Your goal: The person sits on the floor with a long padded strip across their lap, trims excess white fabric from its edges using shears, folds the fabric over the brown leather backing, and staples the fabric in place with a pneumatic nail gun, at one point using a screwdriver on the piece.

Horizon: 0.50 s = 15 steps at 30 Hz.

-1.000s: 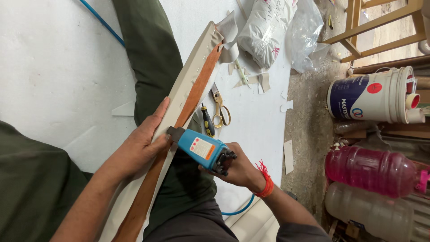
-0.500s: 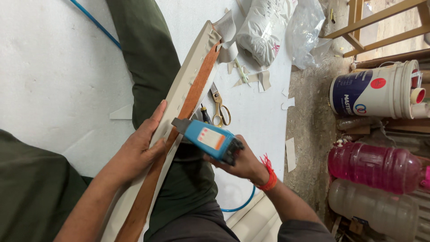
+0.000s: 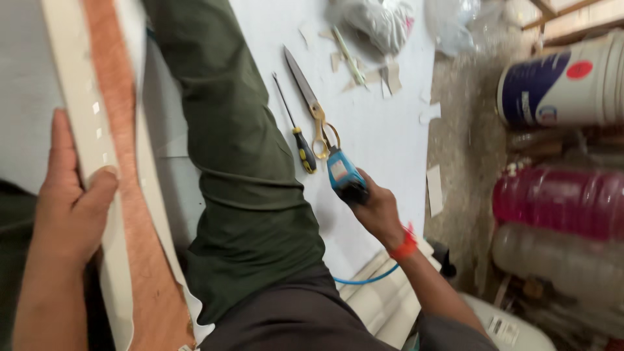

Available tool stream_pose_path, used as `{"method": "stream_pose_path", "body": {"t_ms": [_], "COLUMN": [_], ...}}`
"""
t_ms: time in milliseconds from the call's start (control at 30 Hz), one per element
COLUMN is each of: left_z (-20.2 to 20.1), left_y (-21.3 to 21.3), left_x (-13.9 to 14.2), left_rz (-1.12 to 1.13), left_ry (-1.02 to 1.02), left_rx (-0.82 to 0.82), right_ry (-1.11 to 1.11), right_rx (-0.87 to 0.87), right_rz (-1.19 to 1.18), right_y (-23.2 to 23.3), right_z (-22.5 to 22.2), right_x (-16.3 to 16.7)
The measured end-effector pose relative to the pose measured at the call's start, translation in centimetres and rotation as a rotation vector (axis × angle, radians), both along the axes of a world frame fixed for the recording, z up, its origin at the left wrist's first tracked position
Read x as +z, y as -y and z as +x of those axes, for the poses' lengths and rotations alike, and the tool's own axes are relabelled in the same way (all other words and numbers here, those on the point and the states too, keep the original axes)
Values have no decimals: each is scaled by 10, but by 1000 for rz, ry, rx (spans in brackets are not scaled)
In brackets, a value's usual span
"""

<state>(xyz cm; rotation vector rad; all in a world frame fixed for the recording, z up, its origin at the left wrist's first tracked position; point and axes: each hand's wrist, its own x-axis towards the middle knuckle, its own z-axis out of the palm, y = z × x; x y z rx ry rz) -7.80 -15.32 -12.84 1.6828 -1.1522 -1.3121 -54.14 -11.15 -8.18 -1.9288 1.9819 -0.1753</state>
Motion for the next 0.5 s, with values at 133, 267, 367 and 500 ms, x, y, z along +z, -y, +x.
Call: {"method": "stream_pose_path", "body": {"t_ms": [133,267,367,500], "left_z": [-1,-2,-1,-5], "left_y": [-12,-20,-34,-68], "left_x": [-31,-42,-43,-30], "left_rz": [0,-42,-120,-21], "left_ry": [-258,-409,-522,-446], "left_rx": [82,77,94,116], "right_ry": [-178,-17,105,217], "right_rx": [-86,192,61,-62], "right_rz": [39,-28,-25,76], "right_y": [-22,-26,-2,56], "right_z": [-13,-28,-19,35], "right_x": [-47,-35,-18,-51]}}
